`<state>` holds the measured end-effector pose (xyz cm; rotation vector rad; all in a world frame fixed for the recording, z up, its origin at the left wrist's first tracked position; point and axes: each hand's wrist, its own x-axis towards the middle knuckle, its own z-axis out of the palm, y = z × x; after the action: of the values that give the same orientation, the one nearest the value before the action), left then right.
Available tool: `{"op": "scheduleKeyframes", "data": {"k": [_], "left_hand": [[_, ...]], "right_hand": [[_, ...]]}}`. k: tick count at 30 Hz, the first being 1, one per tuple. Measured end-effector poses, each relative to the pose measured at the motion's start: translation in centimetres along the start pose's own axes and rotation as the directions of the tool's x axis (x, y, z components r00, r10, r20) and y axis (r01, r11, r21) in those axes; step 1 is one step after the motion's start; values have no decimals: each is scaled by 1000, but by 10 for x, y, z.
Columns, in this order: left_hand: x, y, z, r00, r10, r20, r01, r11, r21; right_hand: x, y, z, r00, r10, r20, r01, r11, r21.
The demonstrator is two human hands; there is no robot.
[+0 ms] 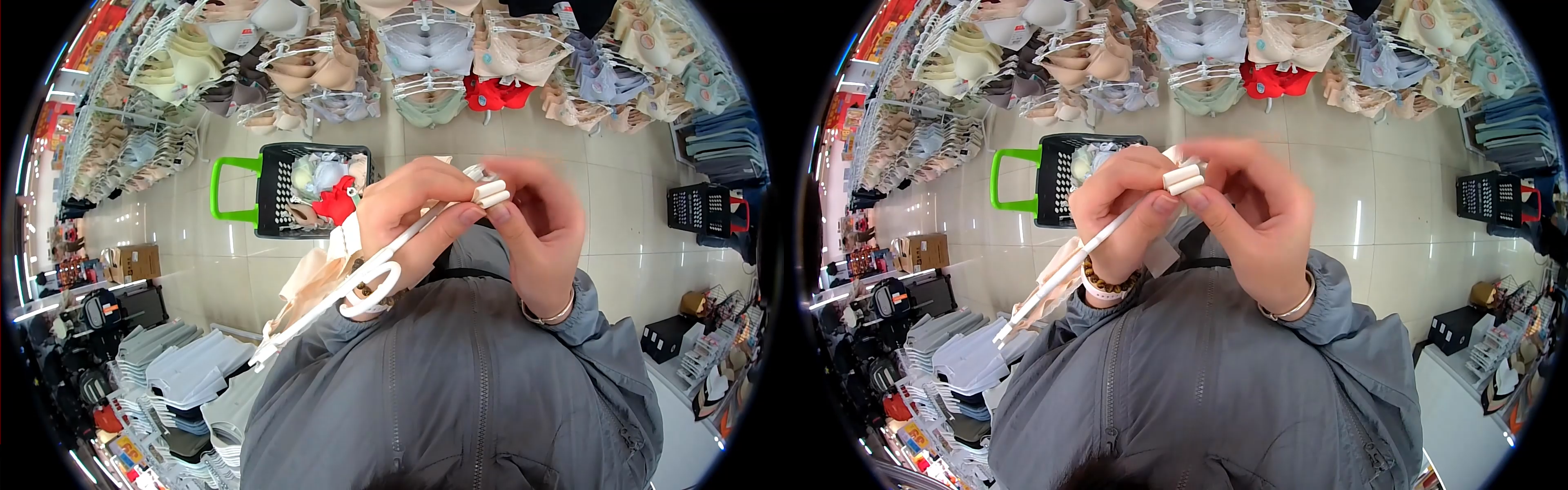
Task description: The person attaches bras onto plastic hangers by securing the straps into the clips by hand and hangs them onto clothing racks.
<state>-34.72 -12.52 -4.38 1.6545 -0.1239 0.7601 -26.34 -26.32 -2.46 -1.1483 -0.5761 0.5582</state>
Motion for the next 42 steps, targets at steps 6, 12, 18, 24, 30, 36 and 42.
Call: {"op": "scheduleKeyframes", "data": {"k": [6,12,18,24,30,36,42], "left_hand": [[1,8,2,973,-225,-44,221,972,-84],[2,-3,1,941,-218,-258,85,893,-443],[-4,-2,-2,957,-286,-45,196,757,-623],[9,6,-1,974,-227,18,216,896,-388],[24,-4,-4,973,-231,28,230,931,-284],[26,-22,-9,907,-396,-142,220,735,-642],[30,-20,-6,914,-365,-179,179,757,-629]], "right_hand": [[3,20,-3,977,-212,22,205,963,174],[8,26,-13,974,-185,133,106,884,456],[9,28,-10,991,-32,130,-33,885,464],[9,27,-12,988,47,148,-118,850,514],[16,31,-11,992,25,127,-90,839,537],[19,18,3,989,107,-103,-57,914,401],[22,26,-12,991,-121,47,121,993,14]]}}
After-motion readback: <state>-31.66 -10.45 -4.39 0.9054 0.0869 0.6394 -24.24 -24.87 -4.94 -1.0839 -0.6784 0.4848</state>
